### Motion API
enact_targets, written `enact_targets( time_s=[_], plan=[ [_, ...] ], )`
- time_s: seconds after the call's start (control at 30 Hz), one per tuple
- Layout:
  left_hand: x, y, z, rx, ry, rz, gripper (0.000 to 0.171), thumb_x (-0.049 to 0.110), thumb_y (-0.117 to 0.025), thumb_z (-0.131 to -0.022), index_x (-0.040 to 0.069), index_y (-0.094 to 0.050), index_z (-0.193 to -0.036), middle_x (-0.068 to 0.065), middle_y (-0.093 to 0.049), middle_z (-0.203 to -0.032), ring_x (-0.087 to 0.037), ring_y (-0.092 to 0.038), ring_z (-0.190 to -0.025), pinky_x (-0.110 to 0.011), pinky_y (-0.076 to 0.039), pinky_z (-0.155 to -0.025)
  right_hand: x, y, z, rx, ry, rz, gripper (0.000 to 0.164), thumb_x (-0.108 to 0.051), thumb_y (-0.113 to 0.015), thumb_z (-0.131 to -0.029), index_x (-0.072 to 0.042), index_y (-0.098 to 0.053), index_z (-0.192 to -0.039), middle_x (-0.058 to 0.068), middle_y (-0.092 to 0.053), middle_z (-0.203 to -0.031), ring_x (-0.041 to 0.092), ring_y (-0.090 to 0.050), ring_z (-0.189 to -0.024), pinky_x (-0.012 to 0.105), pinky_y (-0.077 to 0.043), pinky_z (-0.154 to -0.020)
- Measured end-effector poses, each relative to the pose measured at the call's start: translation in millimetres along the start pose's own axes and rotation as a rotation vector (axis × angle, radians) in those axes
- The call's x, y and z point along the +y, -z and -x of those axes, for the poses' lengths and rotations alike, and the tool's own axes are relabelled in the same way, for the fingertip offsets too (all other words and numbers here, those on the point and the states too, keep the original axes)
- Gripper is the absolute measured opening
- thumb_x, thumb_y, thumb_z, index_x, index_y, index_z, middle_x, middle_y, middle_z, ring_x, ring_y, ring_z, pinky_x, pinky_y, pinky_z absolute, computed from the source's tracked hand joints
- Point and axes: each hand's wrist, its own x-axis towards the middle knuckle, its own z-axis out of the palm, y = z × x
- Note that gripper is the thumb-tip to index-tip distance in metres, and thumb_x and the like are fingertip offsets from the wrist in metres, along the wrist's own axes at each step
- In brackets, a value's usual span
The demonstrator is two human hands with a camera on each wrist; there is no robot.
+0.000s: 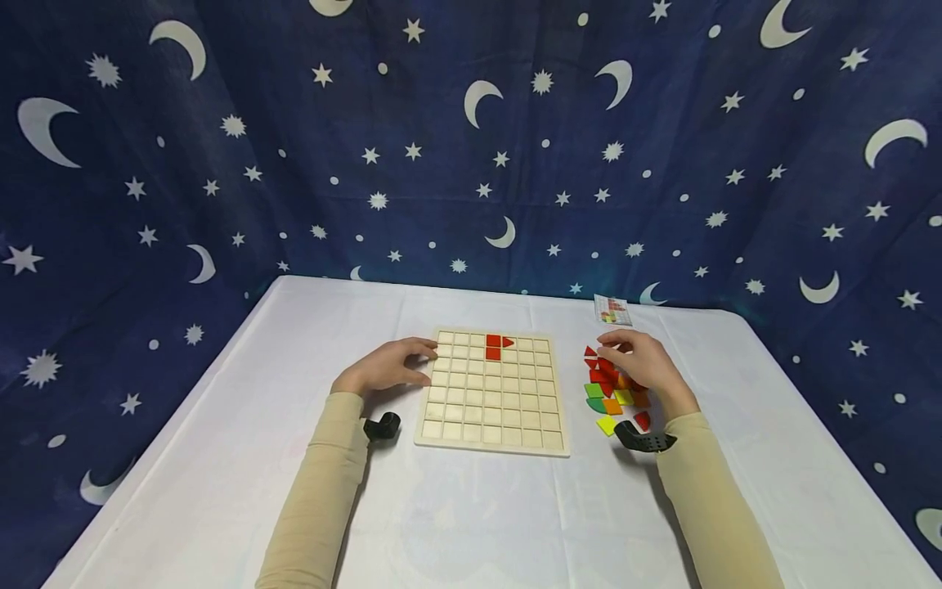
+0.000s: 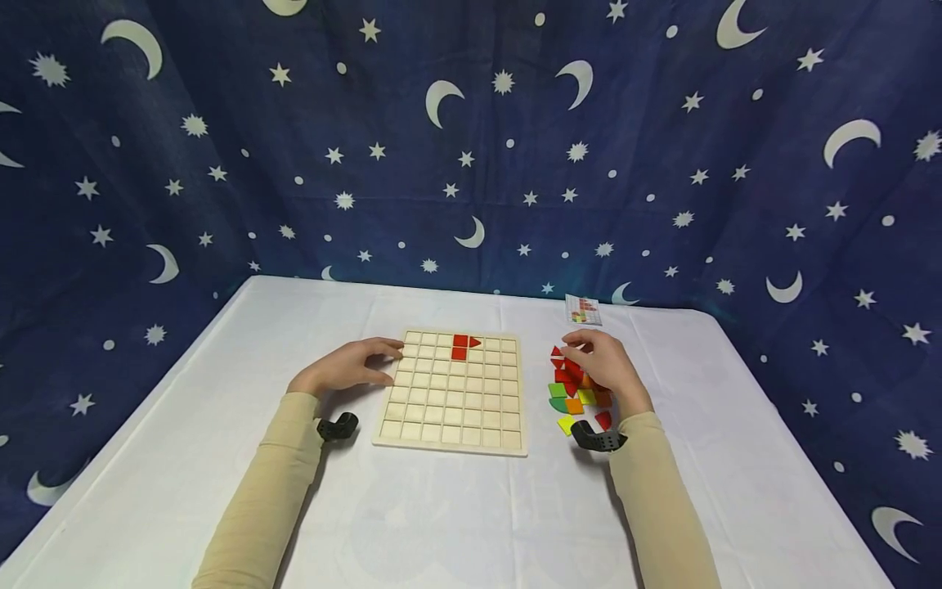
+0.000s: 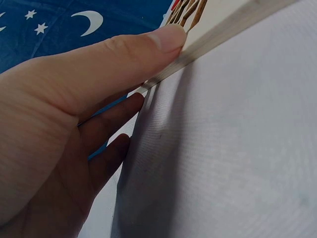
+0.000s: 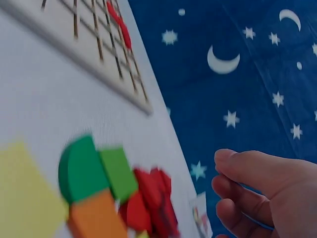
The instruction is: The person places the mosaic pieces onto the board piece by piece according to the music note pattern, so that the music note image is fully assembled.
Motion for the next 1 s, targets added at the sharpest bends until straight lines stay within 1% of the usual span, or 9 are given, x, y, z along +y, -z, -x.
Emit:
enact_targets(
  time_s=[0.07, 0.17, 0.3, 0.43, 0.53, 0.63, 0.83, 1.0],
  plan=[
    [-0.6, -0.4, 0.6, 0.000, 0.000, 0.002, 0.048, 0.022, -0.078, -0.085, 0.005, -0.063, -0.127, -0.010, -0.046, -0.148, -0.031, -0.037, -0.140, -0.045, -0.031, -0.115, 8, 2, 2, -0.017, -0.017, 0.009, 0.040, -0.028, -0.065, -0.095, -0.005, -0.063, -0.127, 0.017, -0.060, -0.117, 0.030, -0.053, -0.099, 0.027, -0.052, -0.070],
    [-2.2, -1.1, 0.5, 0.002, 0.006, 0.008, 0.048, 0.021, -0.078, -0.084, 0.006, -0.063, -0.127, -0.009, -0.045, -0.149, -0.029, -0.037, -0.140, -0.044, -0.031, -0.115, 18, 6, 4, -0.038, -0.002, 0.027, 0.038, -0.025, -0.065, -0.095, -0.003, -0.063, -0.126, 0.018, -0.062, -0.114, 0.029, -0.053, -0.094, 0.026, -0.051, -0.068],
    [-3.2, -2.0, 0.0, 0.002, -0.001, 0.008, 0.048, 0.021, -0.078, -0.084, 0.006, -0.063, -0.127, -0.009, -0.046, -0.148, -0.029, -0.037, -0.140, -0.044, -0.032, -0.114, 26, 10, 8, -0.090, 0.008, 0.041, 0.037, -0.023, -0.066, -0.094, -0.002, -0.063, -0.124, 0.017, -0.063, -0.111, 0.027, -0.054, -0.091, 0.029, -0.052, -0.071],
    [-2.4, -2.0, -0.3, 0.000, 0.003, 0.013, 0.048, 0.020, -0.078, -0.084, 0.006, -0.063, -0.127, -0.008, -0.046, -0.148, -0.028, -0.037, -0.140, -0.043, -0.031, -0.115, 28, 12, 13, -0.154, 0.016, 0.059, 0.040, -0.026, -0.069, -0.092, -0.002, -0.064, -0.124, 0.015, -0.064, -0.110, 0.027, -0.054, -0.093, 0.030, -0.051, -0.074],
    [-1.7, -1.4, -0.7, 0.001, 0.007, 0.011, 0.048, 0.021, -0.078, -0.084, 0.006, -0.063, -0.127, -0.008, -0.046, -0.148, -0.028, -0.036, -0.140, -0.043, -0.031, -0.115, 29, 11, 15, -0.181, 0.032, 0.062, 0.042, -0.026, -0.071, -0.090, -0.002, -0.064, -0.123, 0.013, -0.064, -0.108, 0.026, -0.054, -0.093, 0.029, -0.051, -0.074],
    [-1.5, -1.4, -0.7, 0.003, 0.007, 0.009, 0.048, 0.021, -0.078, -0.084, 0.006, -0.063, -0.127, -0.008, -0.046, -0.148, -0.028, -0.037, -0.140, -0.043, -0.031, -0.115, 30, 9, 17, -0.187, 0.037, 0.061, 0.042, -0.025, -0.071, -0.090, -0.001, -0.063, -0.122, 0.012, -0.064, -0.106, 0.025, -0.054, -0.091, 0.029, -0.051, -0.073],
    [-4.7, -3.9, -1.1, 0.003, 0.000, 0.009, 0.047, 0.021, -0.078, -0.084, 0.007, -0.063, -0.127, -0.008, -0.046, -0.148, -0.028, -0.037, -0.140, -0.044, -0.031, -0.115, 33, 5, 19, -0.168, 0.035, 0.068, 0.036, -0.022, -0.070, -0.091, -0.001, -0.065, -0.119, 0.011, -0.064, -0.104, 0.024, -0.053, -0.088, 0.029, -0.050, -0.071],
    [-4.3, -3.8, -1.7, 0.005, 0.000, 0.006, 0.047, 0.022, -0.078, -0.084, 0.007, -0.063, -0.127, -0.008, -0.046, -0.148, -0.029, -0.037, -0.139, -0.044, -0.032, -0.114, 31, 4, 20, -0.165, 0.024, 0.063, 0.039, -0.024, -0.071, -0.091, -0.001, -0.063, -0.121, 0.011, -0.063, -0.103, 0.025, -0.052, -0.088, 0.029, -0.050, -0.071]
  ],
)
